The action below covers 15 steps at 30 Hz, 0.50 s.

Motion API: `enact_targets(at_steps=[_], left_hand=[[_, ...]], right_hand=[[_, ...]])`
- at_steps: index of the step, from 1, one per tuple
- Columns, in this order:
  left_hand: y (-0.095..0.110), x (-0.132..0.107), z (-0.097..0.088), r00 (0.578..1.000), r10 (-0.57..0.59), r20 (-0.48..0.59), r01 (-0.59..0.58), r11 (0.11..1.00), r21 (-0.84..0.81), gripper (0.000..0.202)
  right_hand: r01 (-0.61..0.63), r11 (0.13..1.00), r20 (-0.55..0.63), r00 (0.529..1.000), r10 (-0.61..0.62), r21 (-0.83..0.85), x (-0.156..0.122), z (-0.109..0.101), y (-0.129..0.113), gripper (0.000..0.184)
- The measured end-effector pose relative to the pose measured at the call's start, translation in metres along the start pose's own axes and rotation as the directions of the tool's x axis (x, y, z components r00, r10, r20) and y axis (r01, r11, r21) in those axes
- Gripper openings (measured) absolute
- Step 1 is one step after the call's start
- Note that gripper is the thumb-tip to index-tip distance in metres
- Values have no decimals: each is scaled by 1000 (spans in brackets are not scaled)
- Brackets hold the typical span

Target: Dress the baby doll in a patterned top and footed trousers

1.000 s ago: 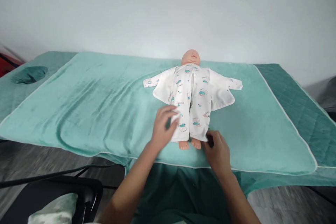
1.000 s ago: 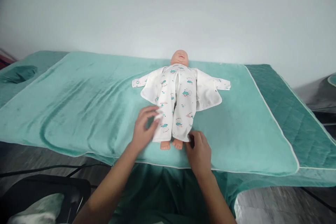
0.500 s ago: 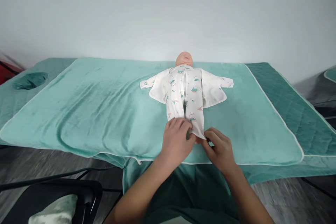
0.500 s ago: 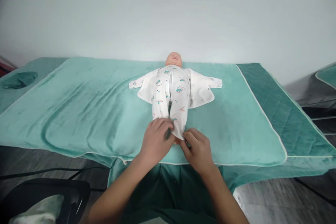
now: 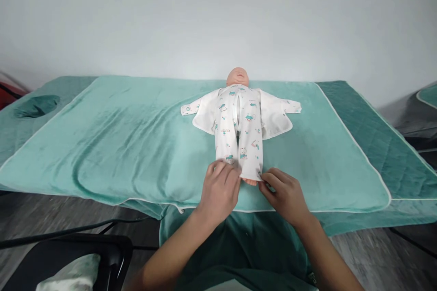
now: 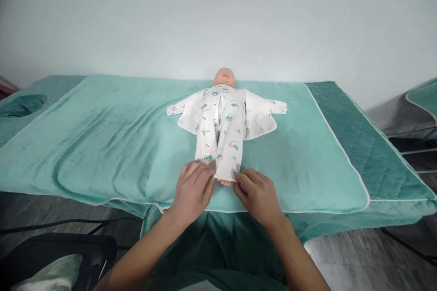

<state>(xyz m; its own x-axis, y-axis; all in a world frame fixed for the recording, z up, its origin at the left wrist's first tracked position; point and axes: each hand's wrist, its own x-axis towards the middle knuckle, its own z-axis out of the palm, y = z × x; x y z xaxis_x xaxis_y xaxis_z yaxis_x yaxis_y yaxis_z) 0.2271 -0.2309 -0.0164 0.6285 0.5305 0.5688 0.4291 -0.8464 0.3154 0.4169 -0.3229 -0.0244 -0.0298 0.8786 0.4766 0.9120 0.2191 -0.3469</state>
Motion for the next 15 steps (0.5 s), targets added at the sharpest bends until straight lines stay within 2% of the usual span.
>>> enact_targets(at_steps=[5, 10, 13, 15], left_hand=[[-1, -18, 11, 998, 49, -30, -51, 998, -42, 21], [-9, -39, 10, 991, -79, -105, 71, 994, -86, 25], [-16, -50, 11, 977, -174, -125, 168, 984, -54, 39], [-20, -55, 13, 970, -215, -114, 212, 976, -44, 46]], right_hand=[[-44, 999, 91, 995, 45, -14, -18, 14, 6, 11], [-139, 990, 143, 981, 134, 20, -33, 22, 11, 7], [-184, 978, 48, 982, 181, 95, -31, 18, 7, 18], [-143, 984, -57, 987, 149, 105, -24, 14, -2, 30]])
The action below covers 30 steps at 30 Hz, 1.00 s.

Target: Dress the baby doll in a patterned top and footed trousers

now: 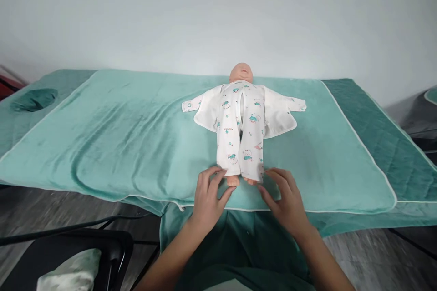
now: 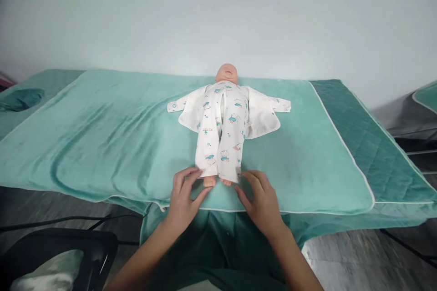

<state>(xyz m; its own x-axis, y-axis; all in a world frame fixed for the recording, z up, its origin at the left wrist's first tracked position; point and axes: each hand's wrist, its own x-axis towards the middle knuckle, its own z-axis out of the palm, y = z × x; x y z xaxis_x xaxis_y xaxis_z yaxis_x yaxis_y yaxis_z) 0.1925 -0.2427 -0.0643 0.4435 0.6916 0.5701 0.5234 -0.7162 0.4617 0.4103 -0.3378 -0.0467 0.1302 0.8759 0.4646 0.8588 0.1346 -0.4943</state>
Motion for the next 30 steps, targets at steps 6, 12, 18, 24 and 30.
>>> enact_targets(at_steps=[6, 12, 18, 24, 30], left_hand=[[-3, -2, 13, 999, -51, -20, 50, 998, -31, 42], [-1, 4, 11, 996, -57, -68, 50, 994, -95, 35], [-2, 5, 7, 995, -63, -80, 53, 991, -120, 34], [-8, 0, 10, 992, -76, -98, 54, 977, -207, 26], [-9, -7, 14, 987, -137, -82, 110, 956, -271, 18]], right_hand=[[173, 970, 1, 985, -175, -174, 30, 13, -40, 33], [104, 955, 22, 995, -102, -277, 48, 39, -49, 12], [116, 973, -13, 993, -121, -199, 51, 39, -49, 12], [179, 977, 53, 983, -173, -116, 37, 26, -56, 20], [174, 982, 57, 984, -169, -80, 27, 28, -46, 20]])
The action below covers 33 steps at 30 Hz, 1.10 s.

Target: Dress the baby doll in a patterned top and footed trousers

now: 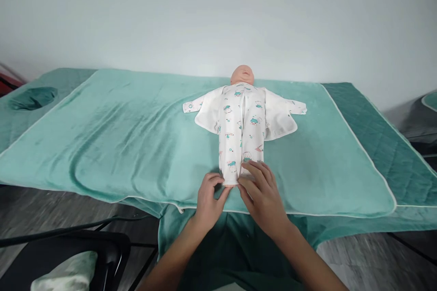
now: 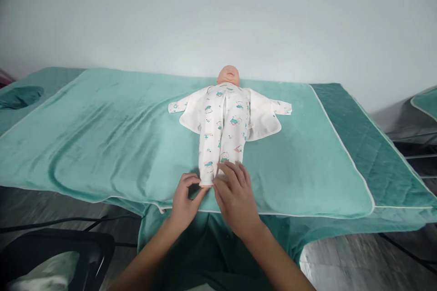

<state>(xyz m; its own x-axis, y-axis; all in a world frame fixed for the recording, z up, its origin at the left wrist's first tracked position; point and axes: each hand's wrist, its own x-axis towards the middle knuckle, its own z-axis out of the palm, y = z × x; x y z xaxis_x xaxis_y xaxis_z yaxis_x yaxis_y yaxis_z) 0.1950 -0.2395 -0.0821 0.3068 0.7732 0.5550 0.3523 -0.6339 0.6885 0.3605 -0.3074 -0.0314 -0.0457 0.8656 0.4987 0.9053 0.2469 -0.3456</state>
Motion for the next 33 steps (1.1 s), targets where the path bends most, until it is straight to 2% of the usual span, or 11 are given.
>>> enact_targets(at_steps=[3, 6, 9, 12, 16, 18, 20, 23, 26, 30, 33], left_hand=[[-6, 0, -7, 999, 23, 45, -20, 999, -49, 20], [-19, 11, -16, 999, 2, 32, 0, 998, -59, 16], [-37, 37, -18, 999, -33, 2, 33, 996, 82, 14], [-55, 73, -11, 992, 47, 115, -75, 963, 260, 24], [-74, 119, 4, 945, 143, 294, -248, 900, 358, 36], [-81, 135, 12, 908, 178, 379, -320, 878, 355, 33], [-87, 146, 17, 865, 209, 457, -381, 865, 326, 31], [-94, 155, 23, 808, 265, 526, -452, 851, 266, 29], [-99, 159, 27, 799, 323, 507, -472, 859, 197, 27], [-103, 164, 32, 840, 365, 401, -445, 887, 126, 27], [-104, 168, 35, 861, 347, 372, -417, 900, 125, 27]], right_hand=[[-43, 998, -21, 999, 44, 47, -8, 1, 7, 29], [-53, 993, -21, 998, 56, 103, -17, -2, 11, 31], [12, 990, -9, 1000, -11, 142, -24, -10, 15, 34], [60, 986, -53, 997, -52, 158, -20, -19, 31, 30], [-54, 997, -178, 982, 62, 50, 8, -19, 79, 29], [-91, 994, -114, 990, 82, -68, 27, -12, 107, 31], [-45, 993, -12, 999, 44, -111, 42, -2, 128, 31], [13, 993, 72, 997, -4, -115, 54, 9, 143, 29], [28, 992, 85, 996, -17, -126, 56, 13, 145, 27], [51, 990, 90, 995, -40, -129, 57, 17, 147, 25], [65, 990, 98, 994, -53, -124, 60, 23, 148, 23]])
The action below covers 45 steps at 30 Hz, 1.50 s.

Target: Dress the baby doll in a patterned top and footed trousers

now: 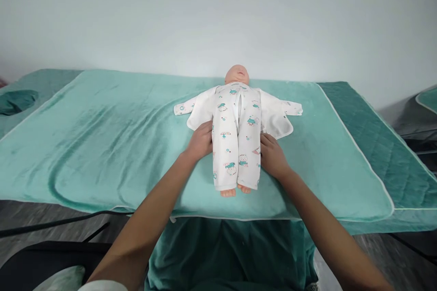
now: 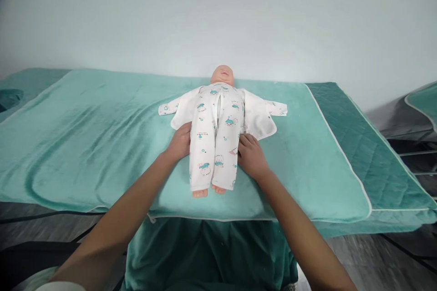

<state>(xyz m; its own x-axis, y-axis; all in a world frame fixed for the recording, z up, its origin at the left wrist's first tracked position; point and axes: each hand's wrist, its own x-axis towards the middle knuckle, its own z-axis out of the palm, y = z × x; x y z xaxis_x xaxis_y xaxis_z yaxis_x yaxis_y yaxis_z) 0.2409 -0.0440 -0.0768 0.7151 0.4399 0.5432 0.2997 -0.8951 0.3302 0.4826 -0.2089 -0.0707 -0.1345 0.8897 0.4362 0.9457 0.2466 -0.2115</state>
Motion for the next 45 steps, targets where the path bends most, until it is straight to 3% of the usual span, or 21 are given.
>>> enact_targets(at_steps=[11, 18, 22, 27, 31, 34, 38, 42, 45], left_hand=[[-4, 2, 3, 997, -72, 0, 72, 996, 48, 24], [11, 7, -4, 980, -106, 167, 104, 994, 24, 29], [13, 7, -3, 982, -103, 159, 95, 994, 58, 27], [11, 1, -3, 998, -19, 59, 6, 975, 223, 26], [17, -13, -12, 997, 73, 8, -73, 961, 267, 22], [24, -26, -20, 995, 96, 10, -95, 959, 269, 18], [29, -35, -27, 995, 77, 63, -89, 969, 229, 14], [28, -36, -30, 997, -26, 72, 20, 996, 86, 17], [17, -34, -28, 969, -245, -29, 243, 968, -61, 20]], right_hand=[[-81, 995, -5, 997, 81, 59, 27, 13, -11, 32], [48, 964, -110, 994, -20, 260, 19, 8, -11, 30], [24, 958, -95, 995, 4, 285, 18, 6, -13, 30], [-61, 990, 18, 998, 59, 128, 17, 5, -16, 25], [-128, 991, 14, 992, 129, -46, 10, -1, -18, 19], [-107, 991, 8, 994, 108, -80, 0, -7, -20, 12], [-116, 993, 7, 993, 116, -1, -16, -13, -24, 12], [-147, 970, -17, 988, 153, 195, -27, -19, -21, 17], [-255, 918, -130, 944, 305, 303, -28, -24, 1, 19]])
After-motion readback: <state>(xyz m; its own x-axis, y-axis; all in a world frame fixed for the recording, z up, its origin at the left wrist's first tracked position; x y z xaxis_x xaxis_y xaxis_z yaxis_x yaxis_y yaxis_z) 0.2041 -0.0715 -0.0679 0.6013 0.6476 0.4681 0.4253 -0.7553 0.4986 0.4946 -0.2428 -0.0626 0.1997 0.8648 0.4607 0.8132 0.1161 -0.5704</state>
